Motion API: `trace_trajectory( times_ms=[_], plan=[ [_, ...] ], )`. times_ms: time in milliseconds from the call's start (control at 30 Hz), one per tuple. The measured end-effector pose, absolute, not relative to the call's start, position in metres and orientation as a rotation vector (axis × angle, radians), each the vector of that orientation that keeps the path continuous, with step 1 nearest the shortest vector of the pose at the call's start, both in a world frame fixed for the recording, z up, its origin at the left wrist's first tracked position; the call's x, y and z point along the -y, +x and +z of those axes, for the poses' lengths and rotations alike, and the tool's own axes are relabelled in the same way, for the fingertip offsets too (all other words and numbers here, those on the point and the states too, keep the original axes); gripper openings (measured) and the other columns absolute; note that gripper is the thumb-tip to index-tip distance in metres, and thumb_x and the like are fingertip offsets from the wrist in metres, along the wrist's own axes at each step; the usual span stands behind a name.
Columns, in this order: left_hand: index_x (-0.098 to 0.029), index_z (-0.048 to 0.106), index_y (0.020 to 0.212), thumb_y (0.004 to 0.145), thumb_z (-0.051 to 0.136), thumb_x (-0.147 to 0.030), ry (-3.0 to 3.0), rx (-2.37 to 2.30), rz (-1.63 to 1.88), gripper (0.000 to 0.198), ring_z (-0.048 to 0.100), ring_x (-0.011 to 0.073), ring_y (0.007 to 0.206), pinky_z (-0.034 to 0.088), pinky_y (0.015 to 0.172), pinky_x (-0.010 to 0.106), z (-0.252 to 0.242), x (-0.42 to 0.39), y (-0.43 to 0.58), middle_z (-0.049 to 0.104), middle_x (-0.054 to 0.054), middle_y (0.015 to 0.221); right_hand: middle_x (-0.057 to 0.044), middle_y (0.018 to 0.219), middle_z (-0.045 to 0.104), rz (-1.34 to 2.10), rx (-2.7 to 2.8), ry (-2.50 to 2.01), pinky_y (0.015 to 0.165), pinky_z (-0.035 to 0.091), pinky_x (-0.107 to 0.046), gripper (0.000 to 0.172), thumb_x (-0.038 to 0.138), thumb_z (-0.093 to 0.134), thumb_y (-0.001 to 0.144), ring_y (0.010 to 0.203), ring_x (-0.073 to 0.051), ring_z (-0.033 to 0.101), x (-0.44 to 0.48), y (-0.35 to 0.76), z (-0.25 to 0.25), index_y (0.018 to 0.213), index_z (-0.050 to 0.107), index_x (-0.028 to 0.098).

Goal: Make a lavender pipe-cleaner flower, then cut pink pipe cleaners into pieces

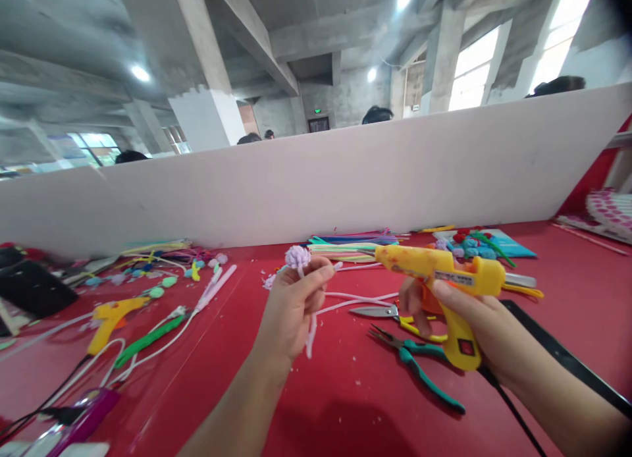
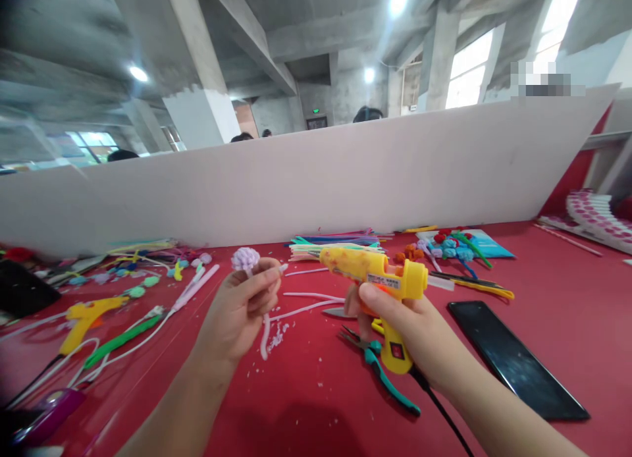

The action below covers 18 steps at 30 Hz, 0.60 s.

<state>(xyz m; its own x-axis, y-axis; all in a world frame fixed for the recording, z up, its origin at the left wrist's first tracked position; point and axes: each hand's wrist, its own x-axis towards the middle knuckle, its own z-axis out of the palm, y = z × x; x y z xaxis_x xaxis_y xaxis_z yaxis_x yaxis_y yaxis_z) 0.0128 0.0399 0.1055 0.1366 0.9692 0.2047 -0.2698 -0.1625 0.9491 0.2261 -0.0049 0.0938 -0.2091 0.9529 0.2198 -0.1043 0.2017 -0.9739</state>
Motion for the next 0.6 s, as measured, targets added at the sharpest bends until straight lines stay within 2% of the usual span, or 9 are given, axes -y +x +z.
trace_trajectory(
  times_ms=[100, 167, 233, 333, 433, 600],
  plan=[
    [-0.016, 0.060, 0.071, 0.074, 0.062, -0.023, 1.573, -1.168, 1.601, 0.008, 0.031, 0.0042, 0.049, 0.026, 0.044, 0.016, 0.109, -0.044, 0.006, 0.041, -0.005, 0.056, 0.000, 0.067, 0.055, 1.062, 1.587, -1.068, 0.053, 0.038, -0.026, 0.019, 0.037, 0.050, 0.081, 0.056, -0.014, 0.049, 0.004, 0.220, 0.085, 0.085, 0.057, 0.020],
    [-0.016, 0.060, 0.070, 0.074, 0.061, -0.023, 1.744, -1.293, 1.715, 0.008, 0.039, 0.0064, 0.056, 0.033, 0.053, 0.017, 0.111, -0.045, 0.003, 0.048, -0.004, 0.061, 0.000, 0.067, 0.055, 0.900, 1.780, -1.213, 0.051, 0.036, -0.024, 0.013, 0.025, 0.054, 0.076, 0.057, -0.014, 0.049, 0.005, 0.212, 0.074, 0.088, 0.055, 0.020],
    [-0.016, 0.059, 0.070, 0.074, 0.061, -0.023, 1.789, -1.287, 1.727, 0.008, 0.042, 0.0073, 0.058, 0.034, 0.055, 0.018, 0.110, -0.045, 0.002, 0.050, -0.003, 0.062, -0.001, 0.078, 0.057, 0.788, 2.029, -1.268, 0.054, 0.036, -0.024, 0.021, 0.013, 0.053, 0.067, 0.063, -0.014, 0.051, 0.006, 0.200, 0.059, 0.086, 0.054, 0.020],
    [-0.016, 0.059, 0.071, 0.075, 0.060, -0.024, 1.615, -1.115, 1.538, 0.009, 0.031, 0.0043, 0.047, 0.025, 0.044, 0.017, 0.106, -0.046, 0.005, 0.040, -0.006, 0.055, -0.005, 0.091, 0.057, 0.736, 2.374, -1.322, 0.061, 0.038, -0.024, 0.029, 0.007, 0.049, 0.058, 0.074, -0.016, 0.054, 0.007, 0.181, 0.030, 0.085, 0.056, 0.017],
    [-0.015, 0.056, 0.073, 0.075, 0.061, -0.021, 1.295, -0.857, 1.268, 0.007, 0.016, 0.0023, 0.042, 0.012, 0.038, 0.017, 0.102, -0.046, 0.011, 0.031, -0.007, 0.053, -0.010, 0.097, 0.057, 0.640, 2.499, -1.417, 0.071, 0.040, -0.028, 0.031, 0.009, 0.049, 0.059, 0.085, -0.021, 0.055, 0.005, 0.171, 0.008, 0.089, 0.057, 0.014],
    [-0.013, 0.049, 0.066, 0.078, 0.056, -0.015, 0.936, -0.558, 0.929, 0.013, 0.011, 0.0023, 0.042, 0.008, 0.035, 0.015, 0.098, -0.037, 0.025, 0.031, -0.006, 0.058, -0.005, 0.088, 0.059, 0.670, 2.295, -1.237, 0.070, 0.040, -0.028, 0.020, 0.021, 0.058, 0.068, 0.079, -0.018, 0.053, -0.002, 0.181, 0.024, 0.088, 0.058, 0.018]
  ],
)
